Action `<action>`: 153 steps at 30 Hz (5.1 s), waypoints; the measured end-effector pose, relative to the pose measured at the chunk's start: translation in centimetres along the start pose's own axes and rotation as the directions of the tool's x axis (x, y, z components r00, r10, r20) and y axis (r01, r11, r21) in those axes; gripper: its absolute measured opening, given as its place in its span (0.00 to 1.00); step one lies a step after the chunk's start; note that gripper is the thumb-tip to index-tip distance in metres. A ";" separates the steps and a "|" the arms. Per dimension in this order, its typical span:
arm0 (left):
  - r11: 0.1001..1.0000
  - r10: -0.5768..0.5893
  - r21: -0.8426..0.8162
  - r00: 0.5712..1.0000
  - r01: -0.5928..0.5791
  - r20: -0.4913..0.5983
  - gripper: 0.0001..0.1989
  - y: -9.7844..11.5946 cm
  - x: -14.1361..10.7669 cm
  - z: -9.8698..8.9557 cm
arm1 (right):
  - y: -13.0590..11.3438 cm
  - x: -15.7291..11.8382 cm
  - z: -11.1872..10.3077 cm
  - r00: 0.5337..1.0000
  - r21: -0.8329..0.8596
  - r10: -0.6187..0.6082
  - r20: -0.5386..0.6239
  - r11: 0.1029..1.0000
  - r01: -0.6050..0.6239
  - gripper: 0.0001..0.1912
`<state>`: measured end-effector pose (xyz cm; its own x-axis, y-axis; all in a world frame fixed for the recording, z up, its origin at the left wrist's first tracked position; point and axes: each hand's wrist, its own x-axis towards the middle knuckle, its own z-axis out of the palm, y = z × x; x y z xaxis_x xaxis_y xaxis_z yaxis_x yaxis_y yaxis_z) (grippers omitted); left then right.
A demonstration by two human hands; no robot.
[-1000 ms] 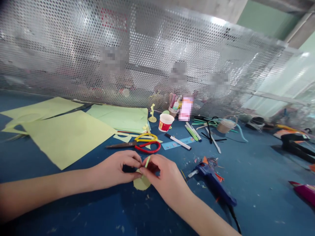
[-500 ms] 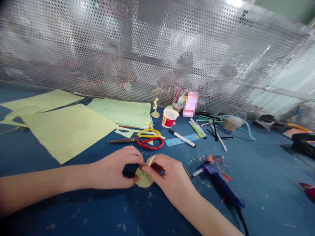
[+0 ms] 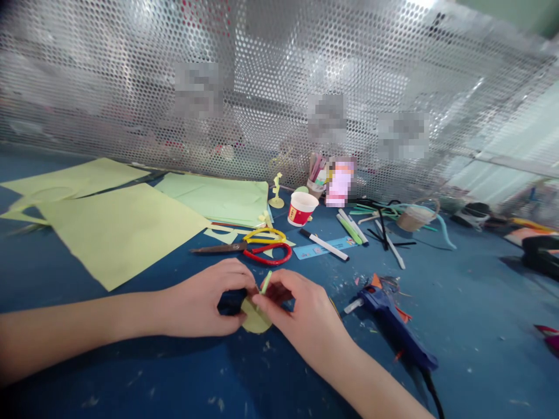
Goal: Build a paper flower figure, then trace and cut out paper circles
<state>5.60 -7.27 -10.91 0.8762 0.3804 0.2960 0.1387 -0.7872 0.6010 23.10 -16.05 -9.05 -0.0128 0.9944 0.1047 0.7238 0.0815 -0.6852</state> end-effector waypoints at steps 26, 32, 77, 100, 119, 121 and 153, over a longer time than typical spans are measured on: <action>0.987 -0.139 0.071 0.985 0.147 -0.100 0.16 0.3 -0.1 -0.5 | 0.8 -0.4 -1.0 1.000 -0.115 -0.021 -0.005 0.993 0.020 0.10; 0.988 -0.117 0.095 0.989 0.125 -0.093 0.13 0.6 0.2 -0.5 | 1.0 -0.4 -0.9 1.000 -0.090 0.023 -0.002 0.996 -0.024 0.06; 0.976 -0.186 -0.114 0.982 0.184 -0.007 0.07 1.9 0.1 -1.5 | -0.5 0.0 -2.9 0.955 0.142 0.115 0.273 0.977 -0.158 0.05; 0.510 -0.487 -0.741 0.857 0.437 0.171 0.19 2.6 0.8 -1.9 | -1.4 -0.2 -2.7 0.882 0.747 0.323 0.343 0.475 -0.465 0.08; 0.379 -0.543 -0.847 0.831 0.373 0.123 0.13 2.6 1.2 -2.1 | -1.9 0.0 -2.9 0.874 0.675 0.344 0.344 0.556 -0.485 0.11; 0.299 -0.553 -0.881 0.819 0.366 0.152 0.15 2.9 1.4 -2.3 | -1.8 0.2 -3.2 0.876 0.671 0.355 0.326 0.566 -0.479 0.11; 0.799 -0.413 -0.477 0.911 0.367 0.009 0.09 3.2 0.5 -2.0 | 3.9 10.2 -8.4 0.779 -0.209 0.622 0.084 0.775 -0.596 0.14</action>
<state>5.51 -8.65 -7.37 0.7444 0.6675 0.0148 0.2120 -0.2573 0.9428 31.60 -6.12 -4.64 0.3822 0.8308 -0.4045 0.7129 -0.5436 -0.4430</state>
